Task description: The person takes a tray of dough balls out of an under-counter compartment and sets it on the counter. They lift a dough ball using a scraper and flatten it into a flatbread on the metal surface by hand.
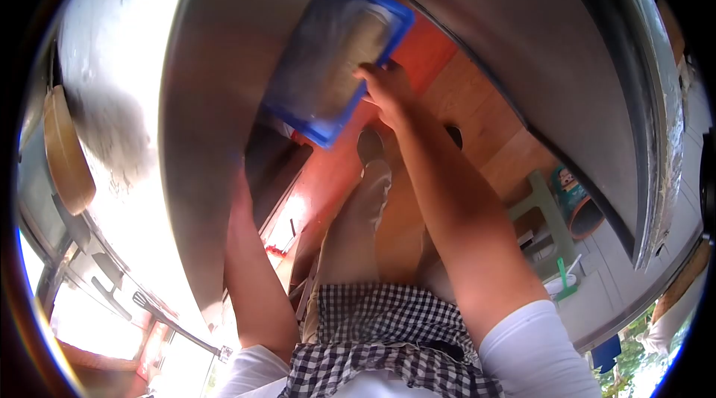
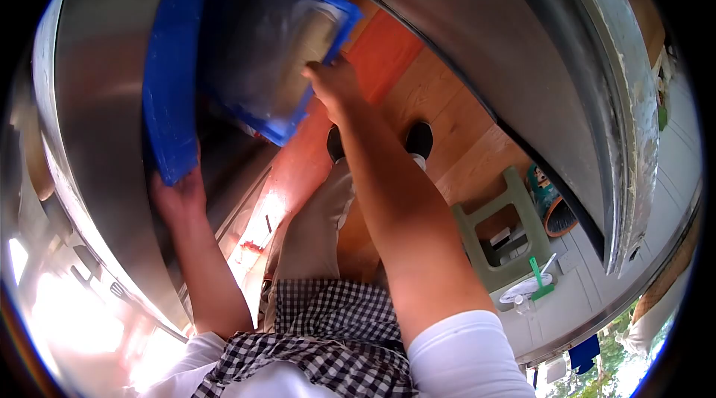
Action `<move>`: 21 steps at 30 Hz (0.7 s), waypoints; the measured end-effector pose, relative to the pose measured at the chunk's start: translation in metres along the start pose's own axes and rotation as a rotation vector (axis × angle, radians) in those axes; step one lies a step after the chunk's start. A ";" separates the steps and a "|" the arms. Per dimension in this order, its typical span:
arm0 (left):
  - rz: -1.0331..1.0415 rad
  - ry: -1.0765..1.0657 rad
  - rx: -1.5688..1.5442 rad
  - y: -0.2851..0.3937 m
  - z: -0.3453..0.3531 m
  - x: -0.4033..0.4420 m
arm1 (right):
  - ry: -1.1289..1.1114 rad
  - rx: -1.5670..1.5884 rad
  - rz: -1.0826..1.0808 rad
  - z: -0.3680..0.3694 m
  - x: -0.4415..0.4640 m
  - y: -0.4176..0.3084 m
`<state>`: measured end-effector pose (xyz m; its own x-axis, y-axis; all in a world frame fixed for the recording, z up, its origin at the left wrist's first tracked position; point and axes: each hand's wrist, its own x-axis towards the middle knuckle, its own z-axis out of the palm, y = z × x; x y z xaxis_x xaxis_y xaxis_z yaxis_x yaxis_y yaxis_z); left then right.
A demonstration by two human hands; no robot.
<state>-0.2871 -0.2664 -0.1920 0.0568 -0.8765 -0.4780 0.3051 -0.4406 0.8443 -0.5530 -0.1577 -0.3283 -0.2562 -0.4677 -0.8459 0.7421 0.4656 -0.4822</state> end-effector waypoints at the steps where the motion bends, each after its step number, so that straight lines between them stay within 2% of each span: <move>1: 0.009 -0.066 -0.010 -0.001 0.000 -0.007 | 0.014 0.043 0.051 0.014 0.014 -0.003; 2: 0.012 -0.176 -0.042 -0.002 -0.001 -0.016 | 0.074 0.012 0.048 0.032 0.012 -0.013; 5: 0.018 -0.361 -0.097 -0.008 0.012 -0.044 | -0.052 -0.009 -0.102 0.063 0.039 -0.010; 7: -0.014 -0.233 -0.032 -0.006 0.005 -0.040 | -0.147 0.046 -0.086 0.075 0.035 -0.014; 9: -0.071 0.091 0.118 -0.009 -0.018 -0.022 | -0.201 0.062 -0.084 0.070 0.029 -0.015; 11: -0.100 0.110 0.062 -0.011 -0.033 -0.027 | -0.226 0.035 -0.095 0.066 0.024 -0.010; 14: -0.133 0.131 0.043 -0.008 -0.038 -0.054 | -0.093 0.284 -0.029 0.046 -0.029 0.002; 17: -0.151 0.124 0.044 -0.015 -0.087 -0.075 | -0.078 0.369 0.037 -0.001 -0.079 0.020; 19: -0.089 0.062 0.427 -0.007 -0.097 -0.099 | -0.093 0.388 0.054 -0.033 -0.114 0.025; 20: -0.013 0.010 0.815 0.001 -0.087 -0.123 | -0.110 0.388 0.048 -0.046 -0.131 0.026; 21: 0.049 0.006 0.825 0.004 -0.094 -0.136 | -0.147 0.387 0.054 -0.064 -0.150 0.022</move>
<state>-0.2040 -0.1305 -0.1459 0.0579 -0.8986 -0.4350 -0.4937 -0.4045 0.7698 -0.5378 -0.0297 -0.2270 -0.1405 -0.5655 -0.8127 0.9372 0.1888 -0.2934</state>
